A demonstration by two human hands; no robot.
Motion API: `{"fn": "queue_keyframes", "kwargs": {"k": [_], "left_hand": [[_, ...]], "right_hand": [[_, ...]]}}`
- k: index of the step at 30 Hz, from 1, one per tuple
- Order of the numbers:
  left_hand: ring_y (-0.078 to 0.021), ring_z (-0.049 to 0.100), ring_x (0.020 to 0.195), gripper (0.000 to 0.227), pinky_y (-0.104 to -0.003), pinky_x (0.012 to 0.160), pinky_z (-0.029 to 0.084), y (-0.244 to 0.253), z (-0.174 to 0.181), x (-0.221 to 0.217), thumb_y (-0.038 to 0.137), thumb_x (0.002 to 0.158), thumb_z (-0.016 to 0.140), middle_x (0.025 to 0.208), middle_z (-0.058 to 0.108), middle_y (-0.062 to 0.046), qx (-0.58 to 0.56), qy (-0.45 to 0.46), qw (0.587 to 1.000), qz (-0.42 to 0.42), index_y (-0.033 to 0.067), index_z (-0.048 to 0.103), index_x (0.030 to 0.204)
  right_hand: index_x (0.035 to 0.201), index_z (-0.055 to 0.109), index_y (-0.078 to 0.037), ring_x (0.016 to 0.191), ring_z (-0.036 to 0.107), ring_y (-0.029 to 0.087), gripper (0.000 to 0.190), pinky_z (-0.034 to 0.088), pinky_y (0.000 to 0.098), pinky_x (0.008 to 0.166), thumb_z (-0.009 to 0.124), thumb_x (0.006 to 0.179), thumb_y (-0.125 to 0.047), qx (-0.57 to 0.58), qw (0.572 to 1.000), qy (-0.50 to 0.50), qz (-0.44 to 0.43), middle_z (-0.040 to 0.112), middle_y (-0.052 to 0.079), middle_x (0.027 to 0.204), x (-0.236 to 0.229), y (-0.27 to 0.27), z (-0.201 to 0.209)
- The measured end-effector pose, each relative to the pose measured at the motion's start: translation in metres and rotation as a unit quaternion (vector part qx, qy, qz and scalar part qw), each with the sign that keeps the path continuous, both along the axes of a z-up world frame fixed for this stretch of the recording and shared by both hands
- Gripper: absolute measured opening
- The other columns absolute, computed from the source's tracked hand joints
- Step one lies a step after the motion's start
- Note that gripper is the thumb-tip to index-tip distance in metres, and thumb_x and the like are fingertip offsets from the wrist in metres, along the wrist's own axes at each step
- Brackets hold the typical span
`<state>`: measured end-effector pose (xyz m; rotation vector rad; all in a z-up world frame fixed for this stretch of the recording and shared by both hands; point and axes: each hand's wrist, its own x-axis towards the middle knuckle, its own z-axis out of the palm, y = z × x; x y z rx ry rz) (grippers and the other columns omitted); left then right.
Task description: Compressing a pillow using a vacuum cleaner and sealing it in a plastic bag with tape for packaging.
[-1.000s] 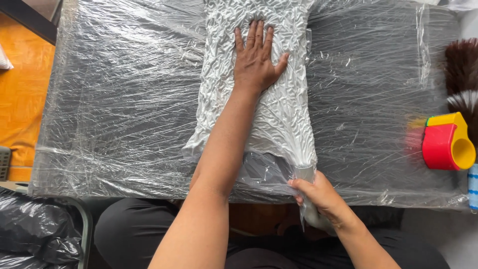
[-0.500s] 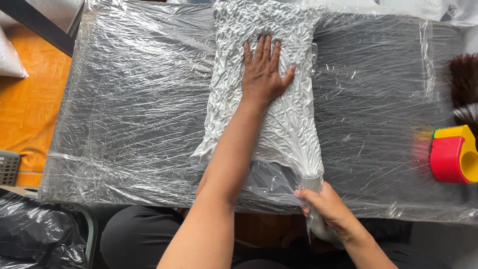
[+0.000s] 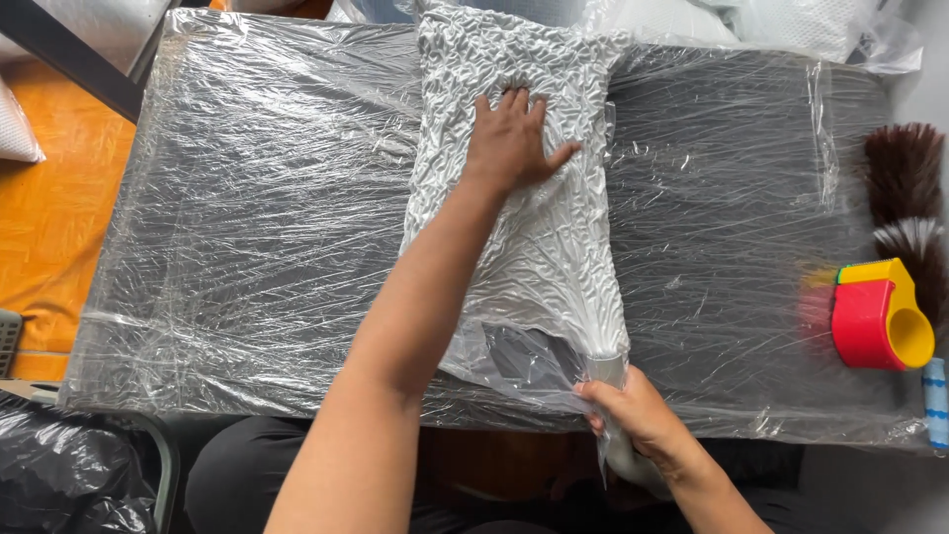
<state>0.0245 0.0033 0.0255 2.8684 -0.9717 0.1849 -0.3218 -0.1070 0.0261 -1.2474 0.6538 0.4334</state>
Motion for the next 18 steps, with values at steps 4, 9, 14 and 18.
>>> {"fn": "queue_keyframes", "kwargs": {"k": [4,9,14,18], "left_hand": [[-0.0221,0.065,0.079,0.038,-0.04,0.084,0.056,0.011,0.006,0.07,0.044,0.103,0.06,0.085,0.069,-0.009,-0.194,0.015,0.981,-0.016,0.0068,0.067,0.104],[-0.0197,-0.002,0.151,0.088,-0.049,0.121,-0.008,0.013,0.008,0.11,0.073,0.098,0.011,0.169,0.02,-0.007,-0.111,0.037,0.992,0.053,0.0124,0.02,0.161],[-0.0229,0.008,0.154,0.099,-0.049,0.123,0.001,0.014,-0.013,0.113,0.077,0.091,0.006,0.167,0.019,-0.009,-0.086,0.121,0.985,0.084,0.009,0.025,0.159],[-0.0244,0.017,0.153,0.104,-0.047,0.123,0.006,0.013,-0.015,0.116,0.08,0.09,0.007,0.164,0.028,-0.012,-0.087,0.129,0.983,0.096,0.0036,0.031,0.156]], "right_hand": [[0.1,0.064,0.01,0.049,0.05,0.02,0.018,0.043,0.0329,0.042,0.067,0.083,0.004,-0.015,1.0,0.015,-0.013,0.059,0.016,0.064,0.001,0.001,0.003],[0.087,0.066,0.011,0.045,0.05,0.019,0.009,0.044,0.0325,0.042,0.068,0.083,0.003,-0.022,0.999,0.036,0.008,0.058,0.015,0.056,0.002,0.0,0.001],[0.093,0.064,0.009,0.047,0.053,0.021,0.012,0.044,0.0332,0.043,0.071,0.086,0.002,-0.009,0.997,0.072,0.004,0.061,0.016,0.064,-0.001,-0.005,-0.006],[0.095,0.062,0.009,0.045,0.054,0.022,0.017,0.047,0.0347,0.043,0.074,0.086,0.001,-0.013,0.996,0.086,0.012,0.061,0.017,0.066,-0.002,-0.007,-0.01]]}}
